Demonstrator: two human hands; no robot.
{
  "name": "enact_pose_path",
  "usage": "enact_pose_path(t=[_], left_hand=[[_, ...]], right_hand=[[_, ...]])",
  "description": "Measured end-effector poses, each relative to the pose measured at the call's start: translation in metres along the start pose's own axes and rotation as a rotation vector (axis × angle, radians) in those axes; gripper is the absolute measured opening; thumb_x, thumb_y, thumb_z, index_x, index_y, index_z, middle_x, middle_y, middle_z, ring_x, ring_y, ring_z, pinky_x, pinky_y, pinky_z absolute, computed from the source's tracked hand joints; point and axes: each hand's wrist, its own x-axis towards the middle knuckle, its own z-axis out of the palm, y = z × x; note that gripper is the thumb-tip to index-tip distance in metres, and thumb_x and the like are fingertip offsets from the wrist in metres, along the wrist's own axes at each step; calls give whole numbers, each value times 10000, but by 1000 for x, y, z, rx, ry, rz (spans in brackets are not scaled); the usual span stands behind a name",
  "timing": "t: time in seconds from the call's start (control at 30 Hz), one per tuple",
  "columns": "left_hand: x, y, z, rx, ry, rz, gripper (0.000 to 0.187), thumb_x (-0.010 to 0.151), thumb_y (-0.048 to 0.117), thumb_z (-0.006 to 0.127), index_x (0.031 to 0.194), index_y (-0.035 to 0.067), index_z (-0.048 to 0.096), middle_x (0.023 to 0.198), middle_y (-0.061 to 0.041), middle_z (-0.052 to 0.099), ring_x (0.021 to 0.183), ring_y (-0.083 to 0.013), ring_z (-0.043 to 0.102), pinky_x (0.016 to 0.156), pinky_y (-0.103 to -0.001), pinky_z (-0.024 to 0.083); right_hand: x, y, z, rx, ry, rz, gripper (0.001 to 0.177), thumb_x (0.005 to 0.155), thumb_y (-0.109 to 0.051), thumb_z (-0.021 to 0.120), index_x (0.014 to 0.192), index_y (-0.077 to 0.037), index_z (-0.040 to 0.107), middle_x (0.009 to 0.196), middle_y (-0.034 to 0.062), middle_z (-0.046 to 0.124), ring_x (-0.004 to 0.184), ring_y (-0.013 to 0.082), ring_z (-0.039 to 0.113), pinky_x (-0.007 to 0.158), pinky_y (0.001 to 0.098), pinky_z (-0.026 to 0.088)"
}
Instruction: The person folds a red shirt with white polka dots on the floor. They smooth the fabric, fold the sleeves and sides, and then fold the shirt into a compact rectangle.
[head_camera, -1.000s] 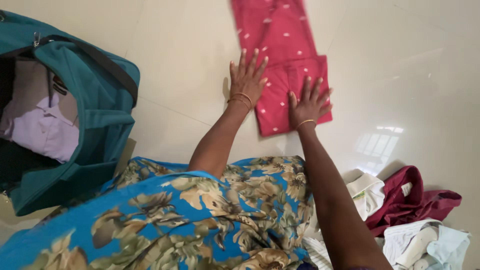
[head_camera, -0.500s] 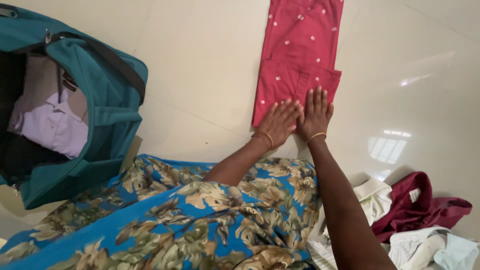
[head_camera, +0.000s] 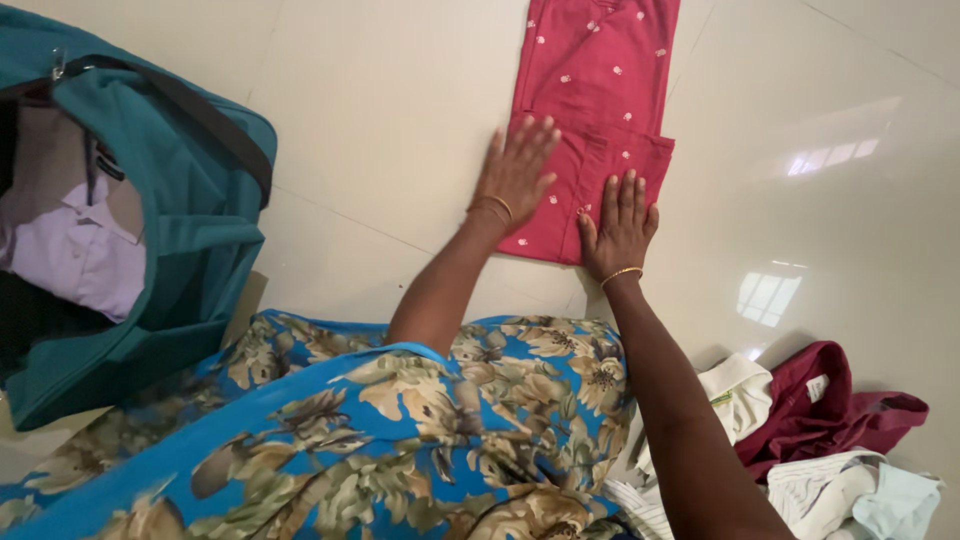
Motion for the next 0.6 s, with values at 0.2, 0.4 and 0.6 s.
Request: enact_pose_path(t=[0.2, 0.4, 0.6], left_hand=[[24, -19, -17, 32, 50, -184, 683, 1105, 498, 287, 1668, 163, 95, 1746, -13, 14, 1608, -229, 3, 1292, -552, 77], [-14, 46, -3, 6, 157, -81, 748, 1092, 467, 373, 1669, 77, 98, 1738, -114, 51, 1609, -283, 51, 1281, -556, 122], [-63, 68, 39, -88, 149, 193, 667, 1051, 442, 435, 1645, 257, 193, 1727, -11, 153, 1588, -250, 101, 1254, -568, 84]], right_hand=[[0, 0, 0, -1, -7, 1, 751, 1061, -531, 439, 1654, -89, 305, 1733, 172, 199, 1609, 322, 143, 1241, 548, 60], [1, 5, 5, -21, 7, 4, 768, 1031, -549, 449, 1634, -94, 311, 1710, 171, 202, 1590, 324, 145, 1230, 552, 63], [-1, 7, 8, -69, 6, -7, 689, 1069, -428, 396, 1663, -98, 283, 1739, 169, 171, 1613, 318, 127, 1243, 552, 60]])
